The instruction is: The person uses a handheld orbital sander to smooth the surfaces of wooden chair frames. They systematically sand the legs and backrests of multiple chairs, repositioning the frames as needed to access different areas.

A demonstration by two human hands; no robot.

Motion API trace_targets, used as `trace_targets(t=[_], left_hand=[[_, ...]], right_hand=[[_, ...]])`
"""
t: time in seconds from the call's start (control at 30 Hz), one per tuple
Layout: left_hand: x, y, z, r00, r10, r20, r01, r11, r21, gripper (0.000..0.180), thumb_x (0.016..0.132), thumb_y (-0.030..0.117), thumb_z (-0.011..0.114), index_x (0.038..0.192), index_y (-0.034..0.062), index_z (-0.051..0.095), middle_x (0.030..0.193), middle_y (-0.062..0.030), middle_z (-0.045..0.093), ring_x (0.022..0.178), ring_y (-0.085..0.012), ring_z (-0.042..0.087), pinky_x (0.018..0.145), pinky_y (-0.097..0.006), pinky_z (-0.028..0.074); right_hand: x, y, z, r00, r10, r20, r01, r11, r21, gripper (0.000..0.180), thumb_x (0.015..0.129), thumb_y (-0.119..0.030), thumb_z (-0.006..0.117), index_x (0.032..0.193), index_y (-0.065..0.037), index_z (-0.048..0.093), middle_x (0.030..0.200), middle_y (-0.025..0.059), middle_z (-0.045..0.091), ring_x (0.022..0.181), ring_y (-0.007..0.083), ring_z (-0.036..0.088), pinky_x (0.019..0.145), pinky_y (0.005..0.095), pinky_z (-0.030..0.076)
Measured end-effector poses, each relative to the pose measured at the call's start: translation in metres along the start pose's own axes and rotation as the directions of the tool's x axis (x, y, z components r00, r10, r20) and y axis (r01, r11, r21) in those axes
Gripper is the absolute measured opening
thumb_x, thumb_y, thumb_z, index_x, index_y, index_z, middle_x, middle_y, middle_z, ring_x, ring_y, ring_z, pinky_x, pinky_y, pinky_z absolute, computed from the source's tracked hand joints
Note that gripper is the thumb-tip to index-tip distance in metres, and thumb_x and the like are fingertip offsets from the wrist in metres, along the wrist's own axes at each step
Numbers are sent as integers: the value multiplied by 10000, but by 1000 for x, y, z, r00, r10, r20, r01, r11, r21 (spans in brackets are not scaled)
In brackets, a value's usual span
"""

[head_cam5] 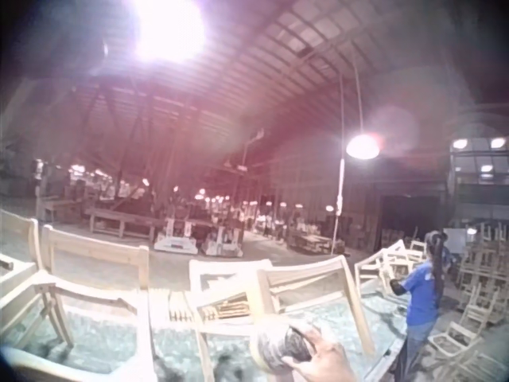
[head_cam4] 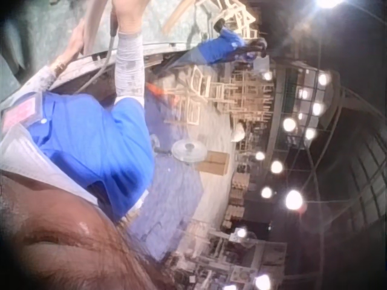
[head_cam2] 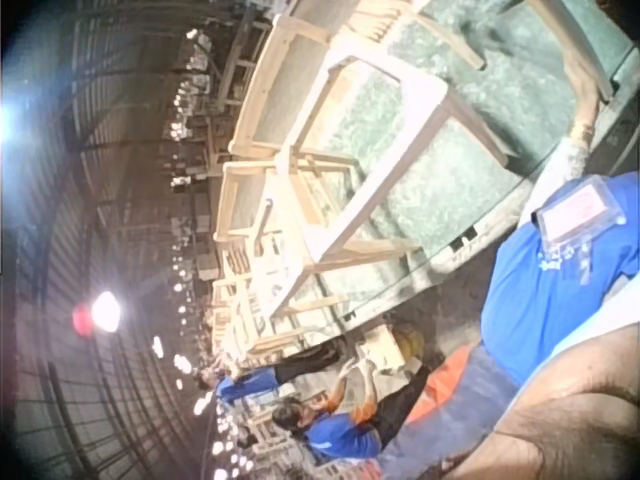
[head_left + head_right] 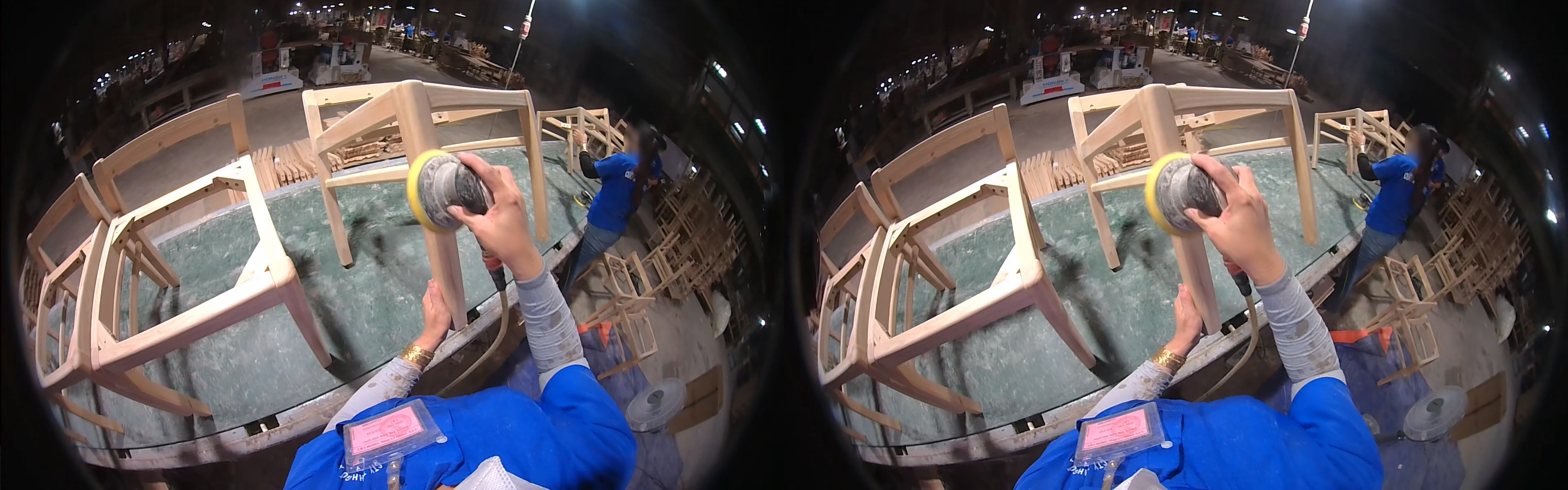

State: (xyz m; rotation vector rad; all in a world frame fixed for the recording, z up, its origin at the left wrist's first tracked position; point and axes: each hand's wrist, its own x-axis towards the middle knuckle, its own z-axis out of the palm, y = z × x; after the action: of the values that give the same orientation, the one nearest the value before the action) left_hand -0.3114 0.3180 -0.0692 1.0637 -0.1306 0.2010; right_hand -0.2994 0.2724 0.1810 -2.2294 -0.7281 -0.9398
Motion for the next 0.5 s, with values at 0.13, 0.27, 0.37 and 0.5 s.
trace_targets(t=[0.13, 0.27, 0.37, 0.5], left_hand=[[0, -2, 1, 1000, 6, -12, -6, 1000, 14, 569, 1008, 447, 227, 1091, -19, 542, 950, -107, 586, 873, -177, 535, 774, -327, 444], [-3, 0, 1, 999, -34, -9, 35, 998, 52, 585, 1005, 457, 219, 1093, -23, 543, 940, -110, 590, 863, -177, 540, 768, -328, 446], [-3, 0, 1, 1000, 19, -11, -18, 994, 104, 593, 1005, 458, 214, 1099, -27, 542, 944, -115, 596, 857, -175, 546, 766, -328, 447], [-7, -5, -1, 996, -84, 32, 84, 996, 17, 577, 1009, 438, 218, 1127, -30, 534, 960, -125, 601, 867, -177, 552, 778, -325, 447]], right_hand=[[1, -2, 0, 1000, 10, 19, -10, 1000, -23, 696, 630, -64, 768, 1254, -255, 529, 1033, 138, 512, 884, 325, 595, 775, 392, 500], [-3, 6, 1, 1000, -6, -10, 6, 1000, 15, 699, 630, -55, 766, 1260, -242, 529, 1022, 132, 519, 904, 317, 590, 790, 392, 492], [2, 11, -1, 999, -47, -24, 47, 999, -22, 696, 633, -51, 763, 1265, -220, 524, 1012, 135, 529, 921, 311, 580, 815, 385, 481], [25, 12, 0, 997, 17, -79, -13, 999, 47, 695, 627, -53, 766, 1262, -199, 527, 1019, 139, 543, 947, 306, 569, 853, 371, 468]])
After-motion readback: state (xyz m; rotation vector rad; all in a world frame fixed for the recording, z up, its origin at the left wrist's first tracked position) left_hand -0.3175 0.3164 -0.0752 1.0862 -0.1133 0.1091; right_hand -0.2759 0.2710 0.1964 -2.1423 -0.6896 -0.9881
